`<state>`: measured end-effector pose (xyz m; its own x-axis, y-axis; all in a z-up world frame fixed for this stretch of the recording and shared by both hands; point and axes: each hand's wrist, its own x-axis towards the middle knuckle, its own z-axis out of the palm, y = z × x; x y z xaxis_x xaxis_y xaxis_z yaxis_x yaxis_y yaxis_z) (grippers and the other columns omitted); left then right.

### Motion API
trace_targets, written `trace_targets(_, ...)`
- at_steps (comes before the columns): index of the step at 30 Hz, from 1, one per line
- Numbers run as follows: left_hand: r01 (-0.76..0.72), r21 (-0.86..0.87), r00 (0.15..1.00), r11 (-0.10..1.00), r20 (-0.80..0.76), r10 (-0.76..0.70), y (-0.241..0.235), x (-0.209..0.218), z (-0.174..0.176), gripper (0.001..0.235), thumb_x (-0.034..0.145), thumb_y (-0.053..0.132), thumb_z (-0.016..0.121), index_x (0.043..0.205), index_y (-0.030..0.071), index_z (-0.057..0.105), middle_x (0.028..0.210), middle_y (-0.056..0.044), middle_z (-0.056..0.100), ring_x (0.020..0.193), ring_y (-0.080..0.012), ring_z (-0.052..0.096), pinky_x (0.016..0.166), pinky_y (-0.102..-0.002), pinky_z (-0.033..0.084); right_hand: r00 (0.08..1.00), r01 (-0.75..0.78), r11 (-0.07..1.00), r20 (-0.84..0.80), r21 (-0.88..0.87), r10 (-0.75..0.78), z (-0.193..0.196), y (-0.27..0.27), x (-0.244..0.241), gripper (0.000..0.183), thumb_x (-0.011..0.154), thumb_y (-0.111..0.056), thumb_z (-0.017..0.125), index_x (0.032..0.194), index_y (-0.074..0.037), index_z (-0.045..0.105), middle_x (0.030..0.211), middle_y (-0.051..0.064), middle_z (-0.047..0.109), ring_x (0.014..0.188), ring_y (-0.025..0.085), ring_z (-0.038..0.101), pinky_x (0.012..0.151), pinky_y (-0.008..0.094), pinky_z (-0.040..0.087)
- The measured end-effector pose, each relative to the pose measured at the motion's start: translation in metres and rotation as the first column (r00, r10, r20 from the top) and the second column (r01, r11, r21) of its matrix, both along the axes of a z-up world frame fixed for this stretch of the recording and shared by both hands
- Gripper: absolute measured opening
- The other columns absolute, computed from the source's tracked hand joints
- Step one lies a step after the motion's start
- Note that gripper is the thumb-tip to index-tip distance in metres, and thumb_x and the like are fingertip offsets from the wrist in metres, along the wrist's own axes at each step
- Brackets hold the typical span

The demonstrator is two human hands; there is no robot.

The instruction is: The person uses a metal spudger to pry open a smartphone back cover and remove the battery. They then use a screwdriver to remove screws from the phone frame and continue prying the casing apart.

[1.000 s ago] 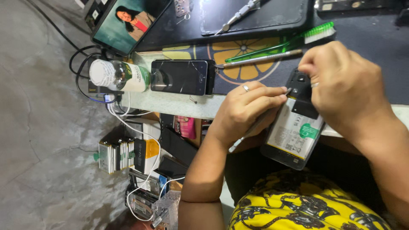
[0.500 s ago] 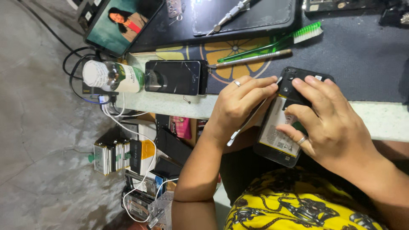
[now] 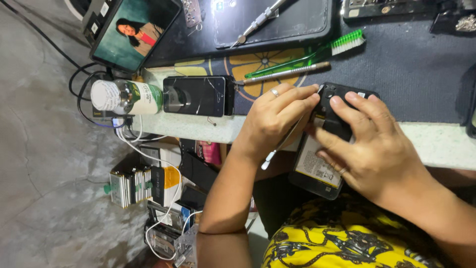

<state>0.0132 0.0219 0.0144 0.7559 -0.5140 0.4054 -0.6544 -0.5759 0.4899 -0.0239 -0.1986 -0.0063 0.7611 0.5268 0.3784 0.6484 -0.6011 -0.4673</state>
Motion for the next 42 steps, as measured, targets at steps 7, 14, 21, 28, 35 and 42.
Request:
trace_targets(7,0.027,0.014,0.999,1.0,0.041,-0.027,-0.001,0.007,0.0,0.025,0.089,0.0,0.076,0.112,-0.001,0.066,0.121,-0.013,0.069,0.096,-0.0282,0.066,0.086,-0.037,0.057,0.996,0.091,0.986,0.011,-0.14,-0.091,0.001,0.023,-0.015,0.049,0.074,-0.058,0.073,0.107,-0.022,0.075,0.142,0.022,0.048,0.136,0.044,0.037,0.11,0.075,0.029)
trace_targets(14,-0.064,0.164,0.993,0.984,0.105,0.047,0.005,-0.022,0.019,0.017,0.092,0.006,0.075,0.107,0.003,0.067,0.118,-0.01,0.071,0.1,-0.0256,0.068,0.089,-0.04,0.053,0.987,-0.147,0.972,-0.087,-0.185,0.133,0.007,0.005,0.0,0.048,0.062,-0.049,0.08,0.099,-0.02,0.071,0.142,0.018,0.051,0.142,0.043,0.038,0.116,0.07,0.027)
trace_targets(21,-0.094,0.143,0.994,0.985,0.062,0.086,0.0,-0.043,0.014,0.02,0.091,0.002,0.073,0.109,-0.003,0.068,0.12,-0.015,0.069,0.1,-0.03,0.068,0.088,-0.039,0.058,0.991,-0.116,0.971,-0.091,-0.208,0.099,0.01,-0.018,0.0,0.068,0.069,-0.028,0.076,0.135,-0.011,0.067,0.151,0.009,0.052,0.146,0.038,0.043,0.117,0.061,0.034)
trace_targets(28,-0.088,0.142,0.993,0.986,0.095,0.075,0.0,-0.045,0.003,0.019,0.088,0.0,0.071,0.105,-0.006,0.067,0.122,-0.021,0.068,0.097,-0.0321,0.068,0.082,-0.04,0.059,0.999,-0.023,0.984,-0.039,-0.179,0.016,0.013,-0.013,0.003,0.053,0.082,-0.026,0.073,0.133,-0.017,0.066,0.147,0.017,0.054,0.142,0.044,0.045,0.114,0.055,0.043)
trace_targets(35,-0.103,0.069,0.983,0.992,0.159,0.091,-0.003,-0.039,-0.012,0.013,0.09,-0.004,0.072,0.102,-0.007,0.067,0.122,-0.023,0.068,0.093,-0.033,0.069,0.08,-0.041,0.06,0.998,-0.042,0.983,-0.057,-0.181,0.032,0.011,-0.013,0.006,0.051,0.078,-0.023,0.074,0.129,-0.019,0.069,0.147,0.017,0.055,0.142,0.044,0.045,0.115,0.055,0.042)
trace_targets(42,-0.143,-0.214,0.99,0.966,-0.037,0.138,-0.001,-0.039,-0.01,0.016,0.093,-0.009,0.075,0.098,-0.001,0.062,0.115,-0.018,0.072,0.087,-0.0308,0.071,0.073,-0.035,0.058,1.0,0.013,0.986,-0.003,-0.168,-0.014,0.012,-0.009,0.002,0.044,0.082,-0.022,0.074,0.126,-0.02,0.072,0.145,0.016,0.055,0.141,0.042,0.042,0.114,0.055,0.043)
